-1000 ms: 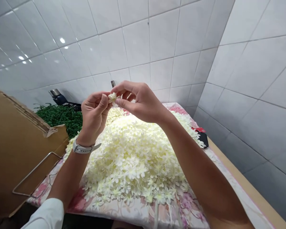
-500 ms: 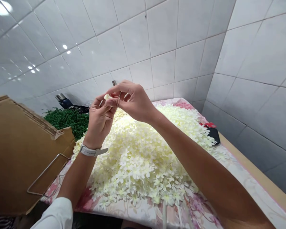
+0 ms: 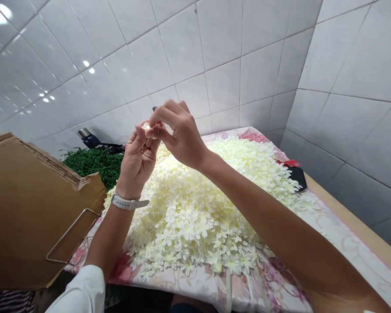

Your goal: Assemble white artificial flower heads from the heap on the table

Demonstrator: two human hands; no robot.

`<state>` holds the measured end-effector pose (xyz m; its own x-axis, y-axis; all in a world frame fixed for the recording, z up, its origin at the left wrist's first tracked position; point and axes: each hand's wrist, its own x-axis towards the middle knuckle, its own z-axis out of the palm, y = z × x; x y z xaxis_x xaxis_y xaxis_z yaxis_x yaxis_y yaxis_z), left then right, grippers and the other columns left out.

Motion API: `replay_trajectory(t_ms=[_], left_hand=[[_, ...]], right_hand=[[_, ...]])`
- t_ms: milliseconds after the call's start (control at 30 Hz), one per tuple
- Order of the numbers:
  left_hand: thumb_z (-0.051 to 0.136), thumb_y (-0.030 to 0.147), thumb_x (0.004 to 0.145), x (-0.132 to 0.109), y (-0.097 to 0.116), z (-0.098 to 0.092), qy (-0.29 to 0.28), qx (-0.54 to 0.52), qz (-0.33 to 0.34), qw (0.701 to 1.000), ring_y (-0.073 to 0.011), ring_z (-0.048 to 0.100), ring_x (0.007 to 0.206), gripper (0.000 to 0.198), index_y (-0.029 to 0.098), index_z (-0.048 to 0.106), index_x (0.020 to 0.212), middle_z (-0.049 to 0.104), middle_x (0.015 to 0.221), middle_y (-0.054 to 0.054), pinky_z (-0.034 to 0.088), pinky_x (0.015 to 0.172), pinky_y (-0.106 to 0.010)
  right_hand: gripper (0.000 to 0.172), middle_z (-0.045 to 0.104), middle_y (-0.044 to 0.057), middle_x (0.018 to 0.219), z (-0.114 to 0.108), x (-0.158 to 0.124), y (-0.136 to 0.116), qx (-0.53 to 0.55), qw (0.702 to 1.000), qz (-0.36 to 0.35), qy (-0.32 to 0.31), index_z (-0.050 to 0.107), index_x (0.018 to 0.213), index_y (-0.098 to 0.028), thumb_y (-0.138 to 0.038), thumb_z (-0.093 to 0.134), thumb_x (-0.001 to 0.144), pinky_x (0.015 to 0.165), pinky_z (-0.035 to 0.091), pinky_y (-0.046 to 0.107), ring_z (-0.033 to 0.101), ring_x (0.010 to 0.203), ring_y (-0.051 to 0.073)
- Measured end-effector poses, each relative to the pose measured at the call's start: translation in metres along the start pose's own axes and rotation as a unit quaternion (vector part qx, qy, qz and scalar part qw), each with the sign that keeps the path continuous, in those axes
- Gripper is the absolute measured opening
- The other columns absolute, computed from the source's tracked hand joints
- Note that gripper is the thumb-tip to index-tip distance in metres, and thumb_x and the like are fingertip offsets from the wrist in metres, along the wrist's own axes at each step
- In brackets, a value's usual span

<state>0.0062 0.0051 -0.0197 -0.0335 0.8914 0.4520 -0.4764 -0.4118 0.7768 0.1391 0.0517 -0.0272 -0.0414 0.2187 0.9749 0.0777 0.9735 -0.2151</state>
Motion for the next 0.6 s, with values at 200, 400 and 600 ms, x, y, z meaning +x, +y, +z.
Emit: replay_trajectory(t_ms=[200,400,600], left_hand=[[0.071,0.014,0.091,0.0013,-0.0035,-0.0011,0.007,-0.012,-0.009,1.0,-0.0039,0.074,0.083,0.013,0.015,0.075,0.079,0.077,0.084,0.003,0.057,0.092,-0.017],[0.07,0.014,0.091,0.0001,-0.0057,0.0014,0.017,-0.003,-0.025,1.0,-0.0042,0.074,0.084,0.014,0.015,0.075,0.079,0.078,0.088,0.002,0.056,0.089,-0.016],[0.07,0.015,0.092,-0.001,-0.0044,0.0014,0.026,-0.007,-0.025,0.999,-0.0049,0.075,0.08,0.013,0.016,0.074,0.079,0.078,0.085,0.002,0.057,0.09,-0.019]], right_hand=[[0.018,0.062,0.001,0.085,0.0043,-0.0047,-0.0003,-0.033,0.999,0.009,0.017,0.06,0.077,-0.023,-0.017,0.061,0.094,0.091,0.05,0.047,0.058,0.085,0.019],[0.023,0.059,0.001,0.079,0.0058,-0.0065,-0.0022,-0.037,0.999,0.001,0.037,0.054,0.073,-0.023,-0.013,0.054,0.094,0.08,0.051,0.043,0.055,0.079,0.018],[0.023,0.057,0.001,0.077,0.0071,-0.0057,-0.0021,0.017,0.998,0.036,0.049,0.053,0.072,-0.022,-0.016,0.055,0.094,0.078,0.052,0.041,0.053,0.075,0.016]])
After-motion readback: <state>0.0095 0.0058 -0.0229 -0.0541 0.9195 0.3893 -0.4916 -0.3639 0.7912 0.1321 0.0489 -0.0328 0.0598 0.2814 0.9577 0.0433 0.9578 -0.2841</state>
